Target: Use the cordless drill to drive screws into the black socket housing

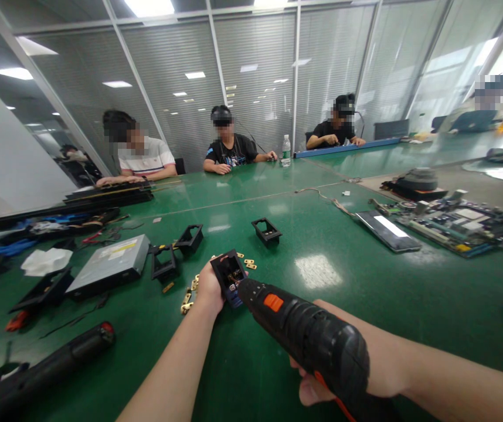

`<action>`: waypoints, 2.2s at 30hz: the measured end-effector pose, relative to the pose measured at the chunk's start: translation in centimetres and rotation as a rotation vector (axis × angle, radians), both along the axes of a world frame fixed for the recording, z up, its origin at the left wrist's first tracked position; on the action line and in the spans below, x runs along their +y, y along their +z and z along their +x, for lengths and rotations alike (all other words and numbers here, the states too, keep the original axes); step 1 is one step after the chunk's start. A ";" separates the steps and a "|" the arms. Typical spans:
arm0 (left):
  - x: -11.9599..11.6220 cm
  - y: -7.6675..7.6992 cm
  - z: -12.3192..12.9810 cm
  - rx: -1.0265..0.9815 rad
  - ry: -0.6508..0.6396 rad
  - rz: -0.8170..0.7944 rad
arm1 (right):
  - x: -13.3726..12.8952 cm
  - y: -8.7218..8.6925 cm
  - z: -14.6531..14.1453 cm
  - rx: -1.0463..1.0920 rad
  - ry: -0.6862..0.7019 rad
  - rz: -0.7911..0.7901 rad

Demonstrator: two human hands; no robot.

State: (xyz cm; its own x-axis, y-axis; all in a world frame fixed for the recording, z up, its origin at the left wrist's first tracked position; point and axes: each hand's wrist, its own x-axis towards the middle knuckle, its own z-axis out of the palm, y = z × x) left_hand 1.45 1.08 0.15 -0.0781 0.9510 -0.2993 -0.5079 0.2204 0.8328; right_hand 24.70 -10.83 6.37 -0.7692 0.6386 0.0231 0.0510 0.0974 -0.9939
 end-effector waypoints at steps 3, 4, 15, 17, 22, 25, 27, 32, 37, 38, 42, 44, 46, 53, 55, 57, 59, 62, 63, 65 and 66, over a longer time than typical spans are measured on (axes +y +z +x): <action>0.0 0.0 0.0 0.011 -0.002 0.005 | 0.1 -0.1 -0.1 0.024 0.017 -0.009; 0.0 0.0 0.0 0.009 -0.004 0.006 | 0.1 -0.1 -0.1 0.023 0.022 -0.007; 0.0 0.0 0.0 -0.013 0.000 0.008 | -0.2 -0.2 -0.2 0.006 -0.038 0.007; 0.1 -0.1 -0.1 -0.009 -0.001 0.010 | -0.3 -0.2 -0.2 -0.002 -0.032 0.020; 0.1 -0.2 -0.1 0.014 -0.013 0.018 | -0.4 0.2 -0.2 0.006 -0.018 0.010; 0.0 -0.2 -0.1 0.028 -0.017 0.021 | -0.3 0.2 -0.2 0.017 -0.003 -0.018; 0.0 -0.1 0.0 0.029 -0.013 0.030 | -0.2 0.1 -0.2 0.018 -0.028 -0.010; 0.1 -0.2 -0.1 0.005 -0.006 0.027 | -0.3 0.0 -0.2 -0.012 -0.035 0.009; 0.1 -0.2 -0.2 0.005 -0.015 0.037 | -0.3 -0.3 -0.1 0.003 -0.047 0.030; 0.1 -0.2 -0.2 0.004 -0.017 0.035 | -0.2 -0.4 -0.2 0.008 -0.036 0.052; 0.0 -0.1 -0.1 -0.002 -0.009 0.020 | -0.2 -0.4 -0.2 0.032 -0.011 0.084; 0.0 -0.1 -0.1 -0.004 0.004 0.016 | -0.3 -0.2 -0.2 0.037 -0.022 0.055; 0.0 -0.1 0.0 -0.008 0.007 0.010 | -0.4 0.1 -0.2 0.039 -0.034 0.023; -0.1 0.2 0.0 0.020 -0.025 0.018 | -0.4 0.1 -0.3 0.052 -0.037 -0.017; -0.2 0.3 0.0 0.028 -0.035 0.024 | -0.2 -0.2 -0.3 0.052 -0.017 0.012; -0.3 0.3 0.1 0.036 -0.041 0.030 | -0.1 -0.4 -0.3 0.039 0.004 0.060; -0.3 0.4 0.1 0.044 -0.039 0.034 | 0.0 -0.4 -0.2 0.007 -0.002 0.098; -0.2 0.3 0.1 0.044 -0.022 0.035 | -0.1 0.1 -0.2 -0.056 -0.026 0.067; -0.2 0.2 0.2 0.040 -0.013 0.037 | -0.2 0.2 -0.2 -0.062 -0.032 0.052; -0.2 0.2 0.2 0.032 0.006 0.039 | -0.3 0.3 -0.2 -0.039 -0.032 0.036; -0.2 0.1 0.2 0.030 0.009 0.037 | -0.3 0.2 -0.2 -0.023 -0.033 0.038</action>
State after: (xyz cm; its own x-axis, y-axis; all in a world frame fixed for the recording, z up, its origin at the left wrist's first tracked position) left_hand 1.61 0.92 0.26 -0.0953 0.9606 -0.2611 -0.4845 0.1844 0.8552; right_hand 24.54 -11.17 6.59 -0.7485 0.6624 0.0301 0.0780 0.1331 -0.9880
